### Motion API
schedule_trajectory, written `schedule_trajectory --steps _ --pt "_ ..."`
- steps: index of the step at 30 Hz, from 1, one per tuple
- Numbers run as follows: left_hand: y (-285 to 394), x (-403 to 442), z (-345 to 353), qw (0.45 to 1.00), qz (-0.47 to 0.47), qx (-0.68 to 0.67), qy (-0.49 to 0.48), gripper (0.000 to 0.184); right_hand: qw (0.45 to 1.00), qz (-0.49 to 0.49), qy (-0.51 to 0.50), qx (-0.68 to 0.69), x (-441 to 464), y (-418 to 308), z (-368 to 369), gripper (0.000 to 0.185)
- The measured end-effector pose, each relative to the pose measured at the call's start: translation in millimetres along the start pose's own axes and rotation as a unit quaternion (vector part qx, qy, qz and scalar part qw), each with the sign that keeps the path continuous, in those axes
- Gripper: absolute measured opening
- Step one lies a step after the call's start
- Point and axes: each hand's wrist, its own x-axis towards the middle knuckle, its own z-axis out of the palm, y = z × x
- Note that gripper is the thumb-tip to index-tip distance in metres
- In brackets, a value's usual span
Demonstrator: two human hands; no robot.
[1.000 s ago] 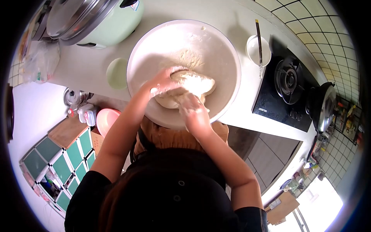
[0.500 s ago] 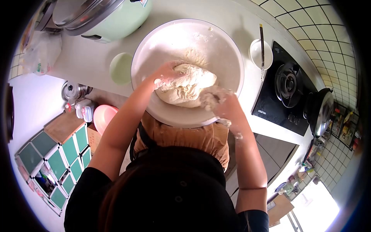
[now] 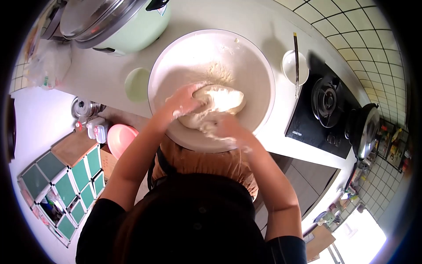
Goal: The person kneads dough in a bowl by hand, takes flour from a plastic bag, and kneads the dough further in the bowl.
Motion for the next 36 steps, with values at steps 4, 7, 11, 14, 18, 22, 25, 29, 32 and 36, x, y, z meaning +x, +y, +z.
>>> schedule_trajectory --steps 4,7,11,14,18,22,25,29,32,36 --pt "6 -27 19 0.981 0.15 0.124 0.008 0.06 0.948 -0.143 0.278 0.05 -14 -8 -45 0.03" --pt "15 -47 35 0.951 0.215 0.221 0.024 0.065 0.862 -0.11 0.307 -0.387 48 5 -81 0.023" --pt "16 -66 41 0.954 0.223 0.195 0.036 0.07 0.82 0.027 0.209 -0.533 118 18 -87 0.018" --pt "17 -67 36 0.961 0.223 0.158 0.033 0.07 0.798 0.091 0.198 -0.562 130 10 -66 0.018" --pt "10 -61 35 0.968 0.209 0.138 -0.018 0.068 0.8 0.051 0.106 -0.588 132 32 -51 0.017" --pt "-1 -53 33 0.968 0.229 0.09 -0.049 0.064 0.867 -0.123 0.054 -0.48 121 67 -95 0.019" --pt "-6 -47 34 0.972 0.227 0.052 -0.032 0.061 0.956 -0.009 0.092 -0.278 109 60 -110 0.019" --pt "-9 -45 36 0.971 0.235 0.04 -0.03 0.06 0.985 0.104 0.045 -0.133 119 45 -106 0.022" --pt "-14 -40 42 0.968 0.247 0.026 -0.031 0.058 0.994 0.027 -0.056 -0.095 184 93 -103 0.025" --pt "-13 -40 45 0.968 0.234 0.086 -0.025 0.057 0.994 0.051 -0.043 0.09 192 6 -50 0.03"
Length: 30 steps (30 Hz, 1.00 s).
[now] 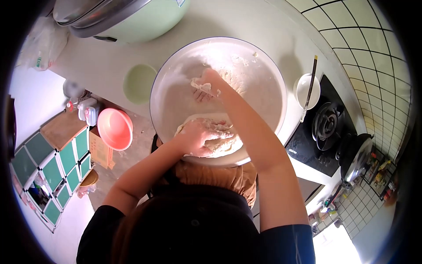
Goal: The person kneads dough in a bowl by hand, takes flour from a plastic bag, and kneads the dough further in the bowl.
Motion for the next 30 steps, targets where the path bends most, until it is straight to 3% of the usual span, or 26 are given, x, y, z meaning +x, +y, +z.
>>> schedule_trajectory --steps 1,4,5,6,8,10,12,14,16,17,19,22,28,30 --pt "3 -2 -5 0.999 -0.028 0.012 -0.014 0.057 0.998 0.018 0.023 -0.049 4 0 0 0.037" --pt "3 0 -11 0.998 -0.009 -0.064 0.001 0.068 0.991 -0.054 0.067 0.097 -21 21 -37 0.029" --pt "4 0 -13 0.997 -0.03 -0.063 -0.02 0.066 0.964 -0.026 -0.028 0.263 -32 39 -59 0.027" --pt "3 0 -14 0.997 -0.025 -0.063 -0.025 0.066 0.9 0.002 -0.123 0.418 -37 59 -78 0.025" --pt "-1 2 -12 0.997 -0.015 -0.063 -0.032 0.065 0.935 0.172 -0.167 0.263 -8 86 -106 0.025" --pt "-1 3 -9 0.997 -0.011 -0.069 -0.037 0.064 0.985 0.138 -0.107 -0.006 -14 71 -83 0.023" --pt "-2 3 -8 0.995 -0.016 -0.079 -0.051 0.064 0.967 -0.181 -0.04 -0.176 -1 49 -20 0.022" --pt "-2 3 -7 0.992 -0.028 -0.097 -0.071 0.064 0.962 -0.218 -0.002 -0.162 28 43 26 0.03" --pt "4 7 -19 0.99 -0.059 -0.061 -0.117 0.07 0.977 -0.086 0.04 -0.192 39 38 38 0.037" --pt "8 9 -24 0.987 -0.076 -0.043 -0.137 0.071 0.971 -0.108 0.029 -0.212 47 40 29 0.038" --pt "9 6 -20 0.989 -0.066 -0.05 -0.125 0.073 0.869 -0.175 0.091 -0.454 15 6 27 0.041" --pt "2 3 -9 0.994 -0.017 -0.084 -0.068 0.073 0.733 -0.362 0.153 -0.555 -27 -8 8 0.043" --pt "4 4 -12 0.995 -0.012 -0.071 -0.066 0.073 0.67 -0.253 0.111 -0.689 -29 12 27 0.06" --pt "10 2 -19 0.994 -0.037 -0.061 -0.089 0.072 0.696 -0.273 0.131 -0.651 -28 18 24 0.057"
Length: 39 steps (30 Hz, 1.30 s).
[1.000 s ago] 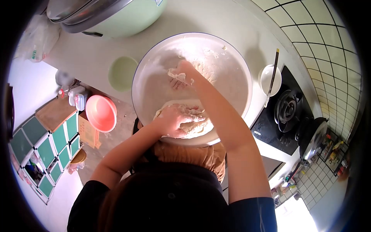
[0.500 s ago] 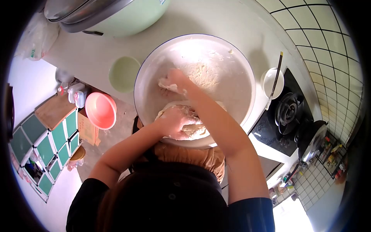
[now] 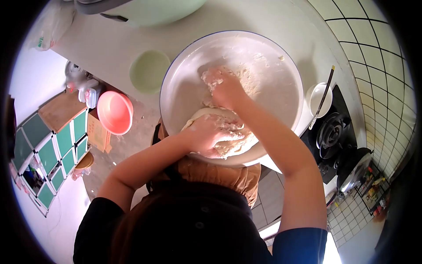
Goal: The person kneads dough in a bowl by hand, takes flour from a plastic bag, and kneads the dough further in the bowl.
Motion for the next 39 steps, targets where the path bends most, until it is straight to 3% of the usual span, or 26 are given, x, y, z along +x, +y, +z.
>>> schedule_trajectory --steps 4,7,12,16,19,21,23,25,28,31,34,35,37,39 --pt "-10 0 16 1.0 0.005 0.01 0.004 0.072 1.0 0.011 0.003 0.008 -8 12 11 0.053" --pt "-9 0 11 1.0 -0.006 0.01 -0.005 0.07 0.995 0.05 0.019 0.089 -5 14 8 0.049" --pt "-11 3 7 0.999 0.029 0.016 0.019 0.07 0.994 -0.04 0.061 0.081 -18 11 -12 0.049" --pt "-7 1 3 1.0 -0.021 0.014 0.006 0.067 0.991 -0.065 0.048 0.11 -19 12 -12 0.045" --pt "-20 2 14 0.997 0.025 0.007 0.078 0.064 0.99 -0.04 0.033 0.133 -28 23 14 0.039" --pt "-22 2 16 0.99 0.064 0.013 0.128 0.064 0.979 0.035 -0.025 0.199 -35 22 7 0.038" --pt "-21 1 15 0.992 0.052 0.012 0.113 0.063 0.983 0.043 -0.064 0.169 -39 22 -5 0.038" --pt "-22 2 14 0.995 0.044 0.007 0.093 0.063 0.996 -0.013 -0.083 0.039 -41 26 -15 0.036" --pt "-21 5 8 0.998 0.029 0.004 0.054 0.064 0.965 0.128 -0.156 0.169 -33 32 -31 0.028" --pt "-15 5 -1 0.999 -0.008 0.022 0.023 0.066 0.99 -0.024 0.132 -0.033 -26 41 -20 0.03" --pt "-13 6 -3 0.999 -0.015 0.025 0.023 0.066 0.982 -0.078 0.166 -0.033 -10 43 -8 0.031" --pt "-12 6 -3 0.999 -0.004 0.022 0.041 0.065 0.983 0.018 0.15 0.105 -10 39 -4 0.028" --pt "-12 6 -4 0.998 0.012 0.016 0.066 0.063 0.902 0.202 0.105 0.368 -12 27 -3 0.023" --pt "-14 6 -2 0.997 0.02 0.009 0.076 0.061 0.955 0.152 0.118 0.224 -23 27 7 0.022"
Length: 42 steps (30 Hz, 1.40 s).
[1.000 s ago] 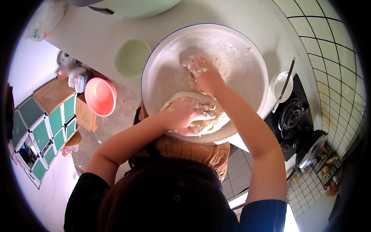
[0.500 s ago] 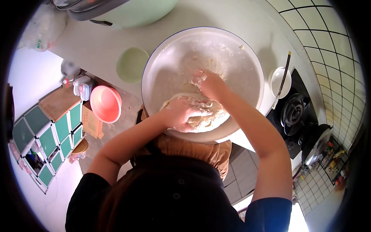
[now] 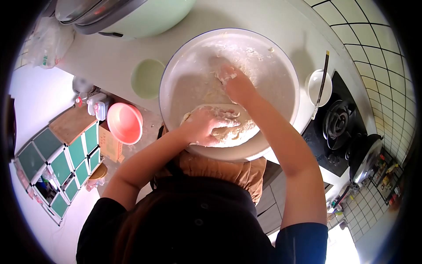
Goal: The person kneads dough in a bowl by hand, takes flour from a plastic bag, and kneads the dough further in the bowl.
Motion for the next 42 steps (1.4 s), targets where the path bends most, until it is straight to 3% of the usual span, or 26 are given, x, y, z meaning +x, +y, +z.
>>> schedule_trajectory --steps 1,4,7,9,10,13,15,16,19,21,23,28,32,42 --pt "-4 0 1 1.0 0.004 0.004 0.003 0.06 0.997 -0.038 0.011 -0.073 -3 2 0 0.021" --pt "-9 2 4 1.0 0.008 0.007 0.012 0.057 0.965 -0.046 -0.196 -0.168 -3 -11 -34 0.022" --pt "-8 2 1 1.0 0.0 0.001 0.017 0.052 0.967 0.025 -0.213 -0.141 -12 -4 -46 0.026" --pt "-17 3 9 1.0 -0.004 -0.006 0.029 0.044 0.975 0.166 -0.144 -0.045 -20 -9 -61 0.031" --pt "-17 4 11 0.999 -0.034 -0.015 0.016 0.041 0.966 0.236 -0.107 0.004 -24 -11 -67 0.033" --pt "0 15 -6 0.98 -0.175 -0.089 -0.034 0.03 0.988 0.04 -0.011 -0.147 -33 3 -55 0.042" --pt "23 28 -29 0.917 -0.332 -0.207 -0.074 0.027 0.984 0.017 0.023 -0.176 -38 2 -45 0.041" --pt "9 28 -18 0.956 -0.249 -0.148 0.043 0.026 0.981 0.005 0.04 -0.19 -39 -1 -42 0.041" --pt "-2 46 -27 0.875 -0.392 -0.275 0.077 0.027 0.988 0.091 -0.064 -0.105 -43 -9 -41 0.032" --pt "-18 51 -18 0.952 -0.287 -0.032 0.104 0.045 0.987 0.123 -0.074 -0.074 -45 -12 -43 0.028" --pt "-18 58 -10 0.934 -0.188 0.266 0.147 0.052 0.987 0.146 -0.047 -0.052 -54 -11 -41 0.026" --pt "-27 73 -5 0.938 -0.218 0.262 0.061 0.052 0.97 0.231 0.072 0.028 -74 2 -23 0.028" --pt "-24 81 -2 0.934 -0.252 0.252 -0.02 0.042 0.969 0.234 0.049 0.059 -68 -3 -26 0.025" --pt "-33 77 3 0.95 -0.154 0.269 -0.033 0.034 0.961 0.212 0.053 0.171 -61 -13 -30 0.023"
